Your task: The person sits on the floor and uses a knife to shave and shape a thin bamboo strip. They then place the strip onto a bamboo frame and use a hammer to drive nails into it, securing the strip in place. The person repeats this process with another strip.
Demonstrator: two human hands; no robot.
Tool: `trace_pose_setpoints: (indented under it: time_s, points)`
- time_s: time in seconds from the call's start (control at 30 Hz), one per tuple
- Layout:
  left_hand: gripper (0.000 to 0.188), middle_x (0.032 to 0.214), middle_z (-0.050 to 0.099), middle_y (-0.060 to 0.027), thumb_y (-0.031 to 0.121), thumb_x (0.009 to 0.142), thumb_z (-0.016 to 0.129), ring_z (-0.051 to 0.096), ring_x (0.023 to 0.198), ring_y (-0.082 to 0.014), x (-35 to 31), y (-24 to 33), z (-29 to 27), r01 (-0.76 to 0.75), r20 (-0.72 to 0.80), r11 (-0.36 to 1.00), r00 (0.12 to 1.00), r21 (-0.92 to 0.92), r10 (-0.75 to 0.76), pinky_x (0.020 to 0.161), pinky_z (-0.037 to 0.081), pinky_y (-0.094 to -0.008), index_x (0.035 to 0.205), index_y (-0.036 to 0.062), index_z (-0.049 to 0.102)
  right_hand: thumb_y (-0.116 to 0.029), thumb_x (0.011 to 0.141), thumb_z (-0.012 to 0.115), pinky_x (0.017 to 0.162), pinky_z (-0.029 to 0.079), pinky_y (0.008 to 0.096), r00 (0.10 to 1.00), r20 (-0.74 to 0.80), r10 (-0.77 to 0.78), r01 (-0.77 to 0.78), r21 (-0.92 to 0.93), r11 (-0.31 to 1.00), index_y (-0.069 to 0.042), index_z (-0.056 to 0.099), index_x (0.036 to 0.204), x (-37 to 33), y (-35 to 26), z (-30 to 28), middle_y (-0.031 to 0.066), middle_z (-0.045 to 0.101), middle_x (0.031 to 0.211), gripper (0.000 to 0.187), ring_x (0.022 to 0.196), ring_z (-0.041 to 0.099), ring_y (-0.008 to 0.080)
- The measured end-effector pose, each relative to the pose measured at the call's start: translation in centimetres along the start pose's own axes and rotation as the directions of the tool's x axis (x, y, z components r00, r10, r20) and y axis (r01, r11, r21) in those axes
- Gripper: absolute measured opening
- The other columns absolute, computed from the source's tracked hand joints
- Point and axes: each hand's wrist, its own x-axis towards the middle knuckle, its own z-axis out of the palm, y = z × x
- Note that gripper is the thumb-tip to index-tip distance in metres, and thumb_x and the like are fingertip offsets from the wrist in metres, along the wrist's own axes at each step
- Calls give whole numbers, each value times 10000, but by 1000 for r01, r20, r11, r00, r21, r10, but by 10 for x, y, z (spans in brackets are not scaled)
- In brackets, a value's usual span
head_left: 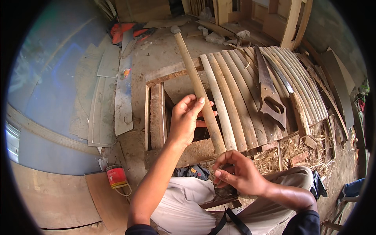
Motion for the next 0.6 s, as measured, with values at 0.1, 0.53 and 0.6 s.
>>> trace_pose_setpoints:
  time_s: [0.1,0.53,0.6]
  points:
    - [236,1014,682,-138,202,1012,566,722,836,-217,-8,4,6,-28,-11,1000,1000,-8,28,606,645,-360,1118,-10,564,-144,981,630,725,625,308,997,34,67,-72,179,981,43,269,1325,5,2,1,171,560,1111,533,863,699,213]
    - [236,1008,692,-138,212,1013,568,727,819,-226,-10,7,-6,-67,-39,997,997,41,69,604,641,-350,1109,-4,566,-237,982,600,715,571,345,911,363,196,-9,-459,888,22,658,1169,2,41,4,134,692,777,324,733,698,210]
    - [234,1007,694,-134,217,1004,580,728,823,-226,-11,-1,-7,6,8,994,1000,109,-7,595,637,-350,1117,13,567,-379,955,604,833,552,466,894,321,313,134,-858,495,28,626,1140,0,44,2,207,697,931,448,885,705,370]
